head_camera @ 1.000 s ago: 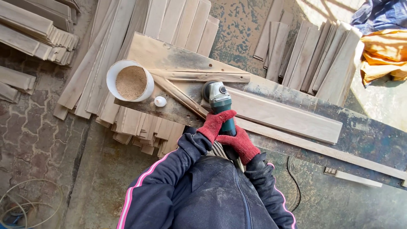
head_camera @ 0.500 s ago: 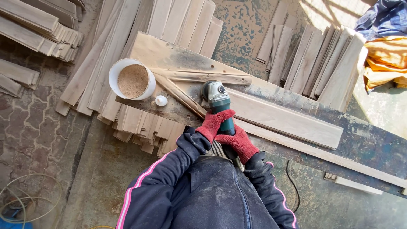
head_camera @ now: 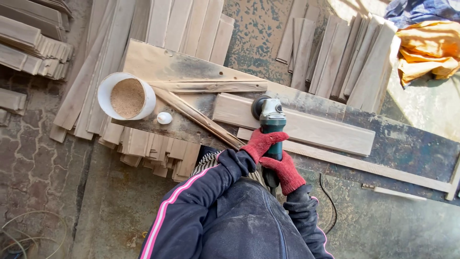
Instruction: The recorder is sanding wooden planks using an electric angle grinder and manual sandpaper on a workbench.
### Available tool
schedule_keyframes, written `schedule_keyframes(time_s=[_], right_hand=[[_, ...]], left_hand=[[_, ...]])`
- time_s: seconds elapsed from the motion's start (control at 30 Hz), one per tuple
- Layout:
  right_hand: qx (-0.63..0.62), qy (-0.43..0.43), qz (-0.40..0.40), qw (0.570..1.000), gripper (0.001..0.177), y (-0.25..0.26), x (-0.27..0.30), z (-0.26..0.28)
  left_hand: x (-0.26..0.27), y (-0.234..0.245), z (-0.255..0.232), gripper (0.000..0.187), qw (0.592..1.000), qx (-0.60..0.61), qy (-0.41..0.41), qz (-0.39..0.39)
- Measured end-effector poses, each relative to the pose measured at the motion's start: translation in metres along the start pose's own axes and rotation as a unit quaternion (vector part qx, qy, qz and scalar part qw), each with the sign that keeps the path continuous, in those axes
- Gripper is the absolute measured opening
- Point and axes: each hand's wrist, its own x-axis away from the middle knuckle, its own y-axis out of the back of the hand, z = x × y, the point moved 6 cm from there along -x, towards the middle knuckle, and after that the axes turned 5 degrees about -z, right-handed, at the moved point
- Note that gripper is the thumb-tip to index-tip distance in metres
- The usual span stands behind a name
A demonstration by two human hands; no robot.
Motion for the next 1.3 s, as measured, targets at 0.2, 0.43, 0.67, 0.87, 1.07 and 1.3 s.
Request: schedule_keyframes(time_s=[0.2, 0.43, 0.67, 0.87, 1.07, 1.3], right_hand=[[0.08, 0.0, 0.074, 0.994, 0.059, -0.046, 0.018, 0.054], [0.131, 0.032, 0.145, 0.98, 0.064, -0.082, 0.004, 0.057], [0.066, -0.006, 0.059, 0.996, 0.057, -0.021, -0.007, 0.015], [-0.025, -0.022, -0.044, 0.998, 0.048, 0.044, 0.002, -0.014], [-0.053, -0.01, -0.051, 0.997, 0.043, 0.047, -0.003, -0.022], [0.025, 0.007, 0.049, 0.998, 0.049, -0.022, 0.004, 0.029]], left_hand=[[-0.017, 0.059, -0.01, 0.066, 0.997, 0.032, -0.017, -0.061], [-0.014, 0.109, -0.029, 0.066, 0.992, 0.063, -0.031, -0.109], [-0.018, 0.031, 0.001, 0.057, 0.999, 0.031, -0.016, -0.042], [-0.004, -0.055, 0.028, 0.063, 0.997, -0.053, -0.001, 0.049], [0.006, -0.057, 0.023, 0.063, 0.996, -0.071, 0.011, 0.053], [-0.009, 0.028, -0.005, 0.062, 0.999, 0.022, -0.016, -0.045]])
